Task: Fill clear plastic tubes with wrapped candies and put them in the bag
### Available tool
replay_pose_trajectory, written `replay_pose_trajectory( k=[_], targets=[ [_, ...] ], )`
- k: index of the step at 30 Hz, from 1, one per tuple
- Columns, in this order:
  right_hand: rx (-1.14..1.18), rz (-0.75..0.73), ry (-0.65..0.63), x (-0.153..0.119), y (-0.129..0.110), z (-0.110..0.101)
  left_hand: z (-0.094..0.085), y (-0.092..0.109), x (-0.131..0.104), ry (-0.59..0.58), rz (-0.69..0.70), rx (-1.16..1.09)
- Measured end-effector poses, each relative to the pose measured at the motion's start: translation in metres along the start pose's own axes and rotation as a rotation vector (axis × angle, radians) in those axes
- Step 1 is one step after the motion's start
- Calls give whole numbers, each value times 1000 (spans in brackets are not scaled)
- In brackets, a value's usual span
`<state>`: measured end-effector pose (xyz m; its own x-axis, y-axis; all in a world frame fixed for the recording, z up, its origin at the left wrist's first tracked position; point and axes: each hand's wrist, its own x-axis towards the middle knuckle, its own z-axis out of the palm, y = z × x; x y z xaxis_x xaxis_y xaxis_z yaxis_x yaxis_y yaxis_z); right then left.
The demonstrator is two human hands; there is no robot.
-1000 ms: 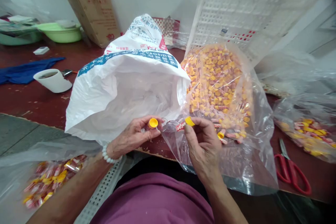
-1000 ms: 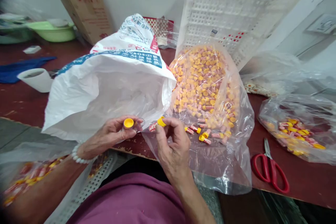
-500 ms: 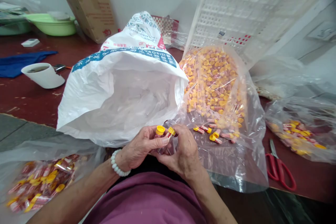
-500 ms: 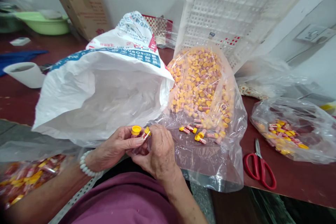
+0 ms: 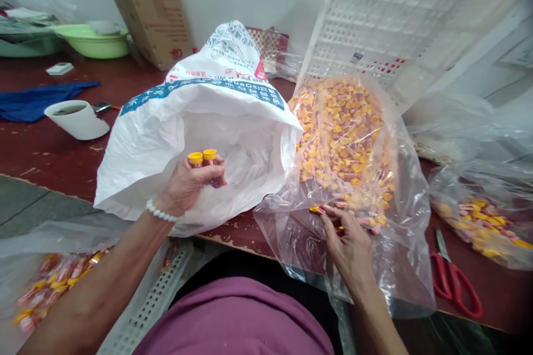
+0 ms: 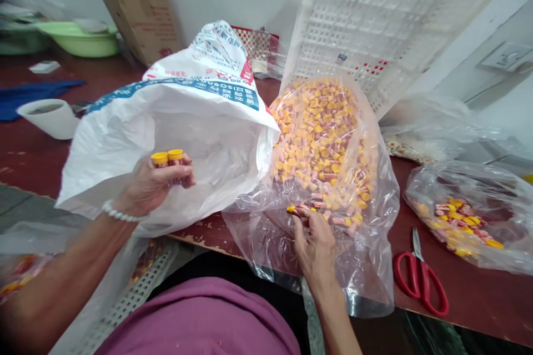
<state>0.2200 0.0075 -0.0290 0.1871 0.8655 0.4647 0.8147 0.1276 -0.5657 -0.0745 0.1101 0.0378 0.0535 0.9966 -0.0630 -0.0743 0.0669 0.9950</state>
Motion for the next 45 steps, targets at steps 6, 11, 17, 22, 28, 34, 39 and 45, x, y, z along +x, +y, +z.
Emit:
replay_pose_trajectory(
  k=[6,11,17,22,28,34,39,45],
  targets=[
    [-466,-183,-182,16,28,30,8,-27,58,-47,175,839],
    [-527,-143,-307,20,19,34,14,-25,72,-182,189,1159],
    [-505,-121,-312,24,28,35,16,-35,74,-154,-12,1260],
    [-408,-51,-89,21,30,24,9,-38,67,-113,-56,1226],
    [382,262,119,7,-39,-11,-3,-17,19,-22,92,590],
    [767,182,181,20,-106,7,33,-1,-50,-349,2,392],
    [619,28,-25,15,-98,14,49,-8,-64,-461,-150,115],
    [288,-293,-87,11,-89,5,49,-13,-62,-500,-261,-45]
  ],
)
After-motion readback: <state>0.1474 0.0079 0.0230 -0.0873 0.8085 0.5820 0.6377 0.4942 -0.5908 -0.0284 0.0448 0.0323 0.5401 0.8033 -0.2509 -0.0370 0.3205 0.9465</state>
